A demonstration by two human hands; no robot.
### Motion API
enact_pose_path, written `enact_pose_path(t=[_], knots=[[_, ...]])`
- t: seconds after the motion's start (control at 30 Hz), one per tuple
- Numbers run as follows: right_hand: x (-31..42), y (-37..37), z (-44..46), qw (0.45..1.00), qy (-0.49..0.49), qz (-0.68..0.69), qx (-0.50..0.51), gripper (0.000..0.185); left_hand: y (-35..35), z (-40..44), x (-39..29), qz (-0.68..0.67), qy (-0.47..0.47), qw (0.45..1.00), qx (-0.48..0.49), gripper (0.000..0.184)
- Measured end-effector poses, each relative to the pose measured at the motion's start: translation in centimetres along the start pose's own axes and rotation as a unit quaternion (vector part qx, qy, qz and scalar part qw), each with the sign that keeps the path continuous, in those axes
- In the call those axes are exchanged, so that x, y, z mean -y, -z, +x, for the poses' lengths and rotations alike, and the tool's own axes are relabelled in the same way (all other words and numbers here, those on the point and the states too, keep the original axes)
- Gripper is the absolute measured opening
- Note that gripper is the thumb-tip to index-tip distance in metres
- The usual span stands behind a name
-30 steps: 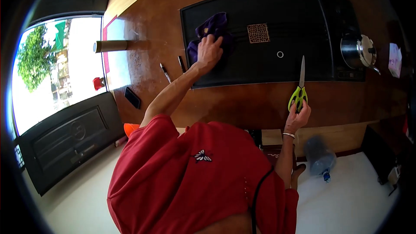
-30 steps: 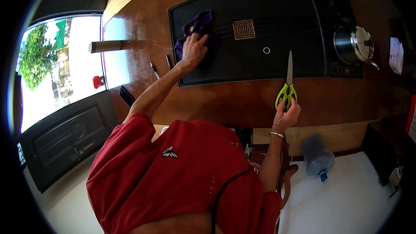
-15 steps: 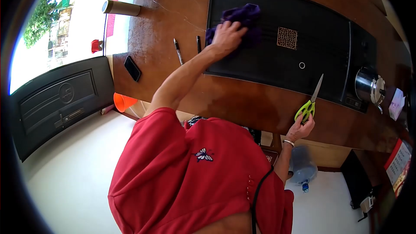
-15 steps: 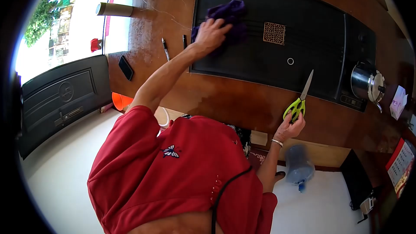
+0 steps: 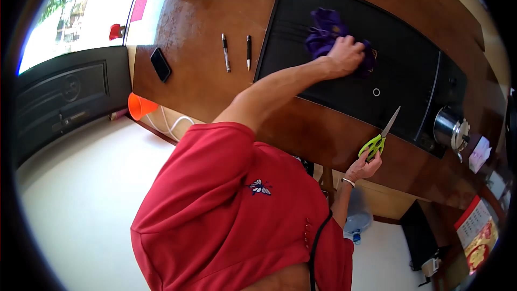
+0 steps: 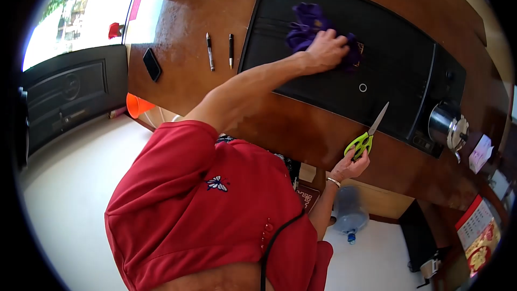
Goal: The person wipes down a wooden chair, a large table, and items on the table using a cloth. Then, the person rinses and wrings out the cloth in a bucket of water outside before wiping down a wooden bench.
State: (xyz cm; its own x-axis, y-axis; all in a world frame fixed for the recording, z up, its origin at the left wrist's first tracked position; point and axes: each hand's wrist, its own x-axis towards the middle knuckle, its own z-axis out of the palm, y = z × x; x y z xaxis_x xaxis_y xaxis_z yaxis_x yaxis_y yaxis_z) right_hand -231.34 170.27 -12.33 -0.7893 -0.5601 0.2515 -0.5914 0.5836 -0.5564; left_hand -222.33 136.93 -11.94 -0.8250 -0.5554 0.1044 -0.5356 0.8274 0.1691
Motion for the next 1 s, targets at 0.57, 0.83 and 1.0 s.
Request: enact_pose_path(t=[0.57, 0.83, 1.0], knots=[[2.3, -3.1, 14.2, 0.998, 0.043, 0.016, 0.04, 0.032, 5.1, -8.7, 11.3, 0.075, 0.142, 0.985, 0.064, 0.022], [1.2, -6.0, 19.7, 0.982, 0.1, -0.139, 0.084, 0.036, 5.7, -9.5, 12.3, 0.07, 0.214, 0.972, 0.065, 0.024], [1.0, -7.5, 20.8, 0.977, 0.105, -0.157, 0.102, 0.037, 3.7, -10.1, 9.6, 0.045, 0.314, 0.946, -0.059, 0.019]])
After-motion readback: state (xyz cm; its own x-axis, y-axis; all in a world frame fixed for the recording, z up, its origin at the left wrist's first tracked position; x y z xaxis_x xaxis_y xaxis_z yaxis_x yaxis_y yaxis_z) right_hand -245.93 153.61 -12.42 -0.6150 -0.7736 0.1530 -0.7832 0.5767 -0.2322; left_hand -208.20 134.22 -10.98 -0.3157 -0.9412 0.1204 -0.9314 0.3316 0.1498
